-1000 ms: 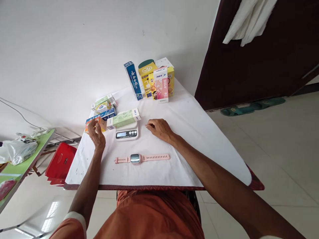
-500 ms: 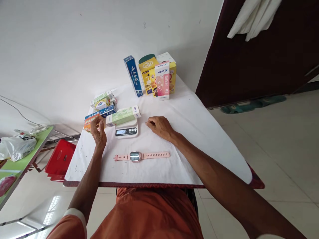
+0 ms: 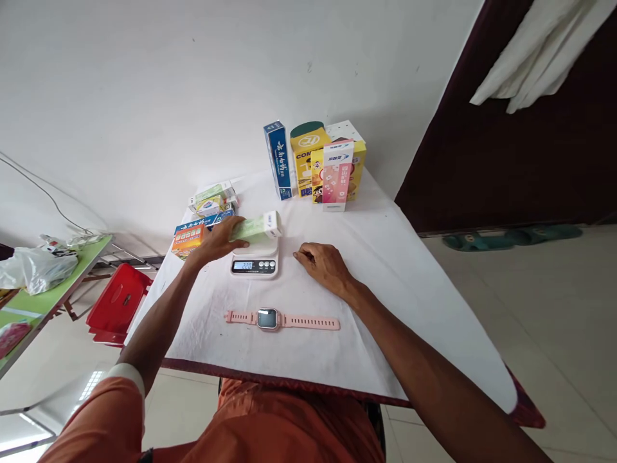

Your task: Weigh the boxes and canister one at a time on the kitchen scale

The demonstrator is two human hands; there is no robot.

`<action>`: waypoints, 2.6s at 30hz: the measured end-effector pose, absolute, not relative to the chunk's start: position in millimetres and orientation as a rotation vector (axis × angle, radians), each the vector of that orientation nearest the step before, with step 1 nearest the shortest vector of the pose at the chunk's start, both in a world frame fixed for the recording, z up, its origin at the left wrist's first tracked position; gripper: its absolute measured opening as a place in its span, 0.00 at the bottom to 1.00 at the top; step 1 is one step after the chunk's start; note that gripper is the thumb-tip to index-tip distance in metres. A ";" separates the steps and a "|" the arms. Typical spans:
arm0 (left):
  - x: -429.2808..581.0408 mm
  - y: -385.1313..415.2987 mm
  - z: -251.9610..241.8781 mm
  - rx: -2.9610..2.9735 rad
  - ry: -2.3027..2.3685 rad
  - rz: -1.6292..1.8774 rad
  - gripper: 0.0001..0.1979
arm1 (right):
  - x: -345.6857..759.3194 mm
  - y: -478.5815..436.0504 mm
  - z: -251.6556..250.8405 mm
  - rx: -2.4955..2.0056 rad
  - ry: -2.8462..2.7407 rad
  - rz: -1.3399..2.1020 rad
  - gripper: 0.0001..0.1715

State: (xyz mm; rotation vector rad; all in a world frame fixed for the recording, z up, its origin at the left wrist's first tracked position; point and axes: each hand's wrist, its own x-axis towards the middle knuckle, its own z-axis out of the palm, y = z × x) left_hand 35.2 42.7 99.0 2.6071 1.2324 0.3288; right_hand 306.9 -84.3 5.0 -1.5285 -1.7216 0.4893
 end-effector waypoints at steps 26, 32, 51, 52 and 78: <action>-33.0 135.3 140.1 2.583 1.844 -0.197 0.32 | 305.8 -82.7 6.0 -1.532 -1.699 0.494 0.18; -22.0 130.3 145.1 2.580 1.799 0.021 0.35 | 305.9 -81.6 5.0 -1.535 -1.705 0.495 0.18; 206.9 204.9 122.8 1.852 1.132 0.773 0.38 | 304.2 -81.3 -0.1 -1.509 -1.728 0.483 0.19; 206.4 203.5 119.3 1.843 1.121 0.773 0.32 | 303.9 -81.2 0.3 -1.508 -1.729 0.485 0.19; 61.6 69.4 161.5 2.731 1.047 0.228 0.26 | 305.7 -84.2 3.4 -1.532 -1.717 0.505 0.17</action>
